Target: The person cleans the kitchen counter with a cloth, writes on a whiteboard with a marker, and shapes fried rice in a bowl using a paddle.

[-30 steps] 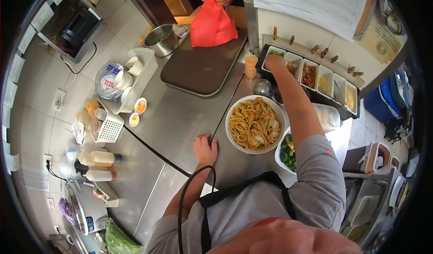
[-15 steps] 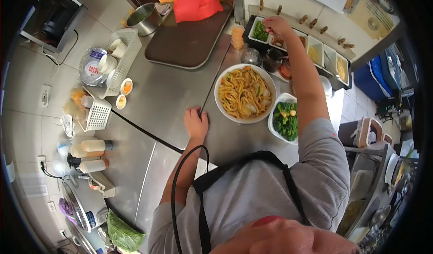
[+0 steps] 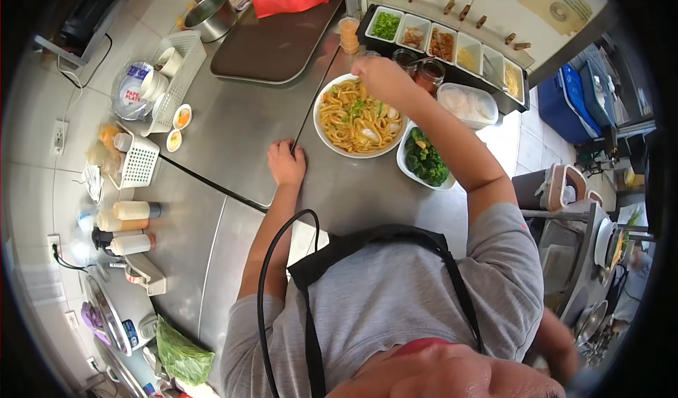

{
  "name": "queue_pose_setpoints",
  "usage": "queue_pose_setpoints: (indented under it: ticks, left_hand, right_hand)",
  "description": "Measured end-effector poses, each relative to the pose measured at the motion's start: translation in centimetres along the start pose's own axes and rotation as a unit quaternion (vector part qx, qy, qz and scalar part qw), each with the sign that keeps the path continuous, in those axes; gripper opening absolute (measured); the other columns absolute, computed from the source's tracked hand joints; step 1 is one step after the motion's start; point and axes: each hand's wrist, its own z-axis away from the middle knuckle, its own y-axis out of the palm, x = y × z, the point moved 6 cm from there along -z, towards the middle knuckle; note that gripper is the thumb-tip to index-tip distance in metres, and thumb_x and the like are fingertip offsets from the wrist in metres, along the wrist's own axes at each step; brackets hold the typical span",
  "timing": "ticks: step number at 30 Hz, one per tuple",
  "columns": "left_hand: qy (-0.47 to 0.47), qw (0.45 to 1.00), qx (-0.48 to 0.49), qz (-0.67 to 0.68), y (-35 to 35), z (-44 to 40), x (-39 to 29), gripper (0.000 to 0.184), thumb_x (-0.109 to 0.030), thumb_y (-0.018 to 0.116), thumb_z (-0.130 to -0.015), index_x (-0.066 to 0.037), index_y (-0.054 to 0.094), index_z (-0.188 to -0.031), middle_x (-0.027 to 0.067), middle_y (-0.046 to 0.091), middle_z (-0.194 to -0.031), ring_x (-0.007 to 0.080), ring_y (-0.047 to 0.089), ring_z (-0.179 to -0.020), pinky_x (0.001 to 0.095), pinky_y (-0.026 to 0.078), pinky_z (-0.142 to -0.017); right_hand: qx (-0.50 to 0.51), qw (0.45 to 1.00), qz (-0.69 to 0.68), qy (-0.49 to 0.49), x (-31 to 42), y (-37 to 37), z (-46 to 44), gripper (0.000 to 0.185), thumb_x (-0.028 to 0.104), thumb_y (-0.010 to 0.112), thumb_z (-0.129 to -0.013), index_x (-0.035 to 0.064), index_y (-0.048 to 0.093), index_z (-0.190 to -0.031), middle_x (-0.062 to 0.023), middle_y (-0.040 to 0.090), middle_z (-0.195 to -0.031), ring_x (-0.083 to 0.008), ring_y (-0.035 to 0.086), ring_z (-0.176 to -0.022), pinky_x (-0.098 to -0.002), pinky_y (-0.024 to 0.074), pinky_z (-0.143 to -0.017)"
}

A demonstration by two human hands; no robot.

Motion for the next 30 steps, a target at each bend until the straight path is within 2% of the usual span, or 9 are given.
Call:
queue_pose_setpoints:
  ticks: [1, 4, 10, 11, 14, 16, 18, 24, 30]
  left_hand:
    - [0.001, 1.0, 0.0, -0.001, 0.0, 0.0, 0.0, 0.02, -0.018, 0.055, -0.071, -0.007, 0.055, -0.087, 0.0127, 0.048, -0.095, 0.0298, 0.044, -0.091, 0.0379, 0.036, -0.079]
    - [0.003, 1.0, 0.005, 0.001, 0.0, 0.0, -0.2, 0.02, -0.017, 0.055, -0.071, -0.006, 0.055, -0.087, 0.0131, 0.048, -0.094, 0.0299, 0.043, -0.091, 0.0381, 0.036, -0.079]
    - [0.009, 1.0, 0.013, 0.011, -0.3, 0.0, -0.5, 0.02, -0.017, 0.055, -0.07, -0.005, 0.054, -0.086, 0.0139, 0.047, -0.093, 0.0302, 0.043, -0.09, 0.0383, 0.036, -0.079]
    - [0.009, 1.0, 0.015, 0.006, -0.3, 0.1, -0.4, 0.02, -0.017, 0.055, -0.07, -0.005, 0.054, -0.086, 0.0139, 0.047, -0.093, 0.0302, 0.043, -0.09, 0.0383, 0.036, -0.079]
    - [0.01, 1.0, 0.014, 0.014, -0.2, -0.5, -0.3, 0.02, -0.016, 0.055, -0.07, -0.005, 0.054, -0.085, 0.014, 0.047, -0.093, 0.0305, 0.043, -0.09, 0.0383, 0.036, -0.079]
    - [0.001, 0.999, 0.023, 0.022, -0.1, -0.2, -0.4, 0.02, -0.016, 0.056, -0.069, -0.005, 0.054, -0.085, 0.0141, 0.047, -0.093, 0.0308, 0.043, -0.091, 0.0385, 0.036, -0.08]
    - [-0.012, 0.999, 0.033, 0.022, -0.3, -0.4, -0.5, 0.02, -0.015, 0.056, -0.069, -0.005, 0.053, -0.085, 0.0144, 0.047, -0.093, 0.0311, 0.042, -0.091, 0.0388, 0.035, -0.08]
    - [-0.001, 1.0, 0.014, 0.025, -0.3, -0.5, -0.6, 0.019, -0.015, 0.056, -0.069, -0.005, 0.053, -0.085, 0.0134, 0.047, -0.093, 0.0308, 0.043, -0.09, 0.0384, 0.036, -0.078]
    - [-0.008, 0.999, 0.033, 0.022, -0.2, -0.6, -0.5, 0.019, -0.014, 0.057, -0.068, -0.005, 0.053, -0.085, 0.0138, 0.047, -0.092, 0.0305, 0.043, -0.09, 0.0384, 0.036, -0.079]
  right_hand:
    - [-0.036, 0.998, -0.033, 0.037, 0.1, -0.5, 0.5, 0.017, 0.011, 0.052, -0.069, 0.0046, 0.058, -0.084, -0.0155, 0.057, -0.082, -0.0322, 0.055, -0.078, -0.0376, 0.0442, -0.07]
    - [0.105, 0.98, 0.116, -0.122, 0.9, 2.3, 2.2, 0.017, 0.013, 0.051, -0.067, 0.0051, 0.06, -0.08, -0.0155, 0.058, -0.075, -0.0302, 0.057, -0.071, -0.037, 0.0449, -0.066]
    - [0.213, 0.965, 0.154, 0.01, -0.5, 2.4, 1.4, 0.021, 0.017, 0.051, -0.068, 0.0099, 0.061, -0.084, -0.0115, 0.059, -0.081, -0.0275, 0.056, -0.076, -0.0383, 0.0455, -0.066]
    - [0.153, 0.976, 0.095, -0.123, -1.5, 3.2, 1.9, 0.021, 0.017, 0.05, -0.069, 0.0107, 0.062, -0.085, -0.0101, 0.06, -0.079, -0.0264, 0.058, -0.076, -0.0391, 0.0465, -0.063]
    - [0.016, 0.993, 0.1, -0.067, -4.5, -2.1, -1.5, 0.022, 0.016, 0.05, -0.07, 0.01, 0.062, -0.087, -0.0099, 0.06, -0.084, -0.0261, 0.058, -0.079, -0.0385, 0.0474, -0.063]
    - [0.06, 0.948, 0.267, 0.161, -9.9, -4.8, -4.0, 0.023, 0.015, 0.048, -0.073, 0.0101, 0.061, -0.091, -0.0087, 0.058, -0.095, -0.0242, 0.056, -0.089, -0.0375, 0.0476, -0.067]
    - [0.082, 0.918, 0.271, 0.279, -16.2, -4.6, -4.2, 0.023, 0.015, 0.046, -0.076, 0.0117, 0.061, -0.093, -0.0088, 0.058, -0.099, -0.0234, 0.056, -0.092, -0.0384, 0.0474, -0.069]
    - [0.072, 0.896, 0.309, 0.312, -19.3, -4.6, -5.0, 0.022, 0.016, 0.047, -0.077, 0.0083, 0.062, -0.091, -0.0123, 0.057, -0.1, -0.0243, 0.056, -0.092, -0.0382, 0.047, -0.069]
    - [0.05, 0.874, 0.43, 0.22, -19.5, -5.0, -6.7, 0.019, 0.013, 0.048, -0.076, 0.008, 0.063, -0.087, -0.013, 0.057, -0.098, -0.0256, 0.057, -0.088, -0.0353, 0.0463, -0.065]
